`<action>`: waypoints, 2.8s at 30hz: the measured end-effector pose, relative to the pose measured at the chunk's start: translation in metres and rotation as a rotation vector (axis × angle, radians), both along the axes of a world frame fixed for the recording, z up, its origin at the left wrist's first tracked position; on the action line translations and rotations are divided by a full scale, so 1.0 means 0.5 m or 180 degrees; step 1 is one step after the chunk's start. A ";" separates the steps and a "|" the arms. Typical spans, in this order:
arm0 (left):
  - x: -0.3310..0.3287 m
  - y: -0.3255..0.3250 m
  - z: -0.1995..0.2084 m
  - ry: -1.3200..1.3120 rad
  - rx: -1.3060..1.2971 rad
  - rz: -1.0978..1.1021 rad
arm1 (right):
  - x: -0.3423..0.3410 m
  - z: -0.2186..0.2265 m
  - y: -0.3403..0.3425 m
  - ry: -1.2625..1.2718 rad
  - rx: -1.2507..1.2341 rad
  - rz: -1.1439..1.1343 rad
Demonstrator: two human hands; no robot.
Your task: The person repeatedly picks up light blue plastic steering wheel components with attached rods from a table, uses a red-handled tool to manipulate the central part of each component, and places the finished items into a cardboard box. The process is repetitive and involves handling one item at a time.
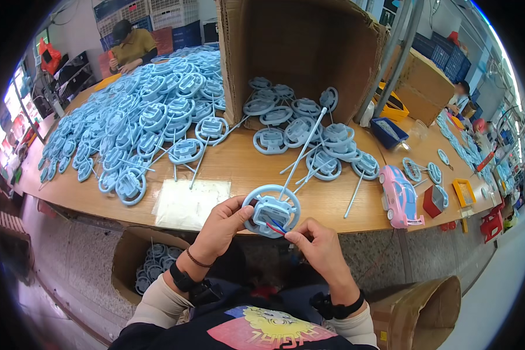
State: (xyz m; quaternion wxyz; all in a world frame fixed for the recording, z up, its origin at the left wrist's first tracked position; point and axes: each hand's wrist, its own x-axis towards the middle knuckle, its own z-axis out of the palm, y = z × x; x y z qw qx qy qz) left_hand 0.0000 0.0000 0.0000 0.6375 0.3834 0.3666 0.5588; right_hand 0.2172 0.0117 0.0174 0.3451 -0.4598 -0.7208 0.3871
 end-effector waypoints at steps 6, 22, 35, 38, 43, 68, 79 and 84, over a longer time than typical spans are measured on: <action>0.008 -0.008 -0.004 -0.0157 -0.0101 -0.0054 | 0.006 -0.001 0.006 -0.0077 0.0020 0.0097; 0.003 -0.020 -0.016 -0.0060 -0.0064 -0.0323 | 0.016 -0.016 -0.003 0.0149 -0.0250 0.0136; 0.008 -0.039 -0.022 -0.0651 -0.0380 -0.0610 | -0.006 -0.021 -0.006 0.0351 -0.0407 0.0401; -0.009 -0.049 -0.044 -0.0712 -0.0352 -0.0459 | -0.020 -0.028 -0.008 0.0192 -0.0463 0.0487; -0.163 -0.104 -0.056 0.0542 -0.0387 -0.0235 | -0.013 -0.040 0.004 -0.0133 -0.0572 0.0908; 0.098 -0.010 -0.048 0.3471 0.2373 0.0129 | 0.003 0.046 0.005 0.1703 -0.1363 0.0106; 0.107 0.009 -0.029 0.3232 0.2435 0.0574 | -0.035 0.070 -0.081 0.2526 -0.1805 0.0878; 0.106 0.003 -0.068 0.2208 0.2082 0.0183 | -0.056 0.088 -0.095 0.1979 -0.1408 0.1242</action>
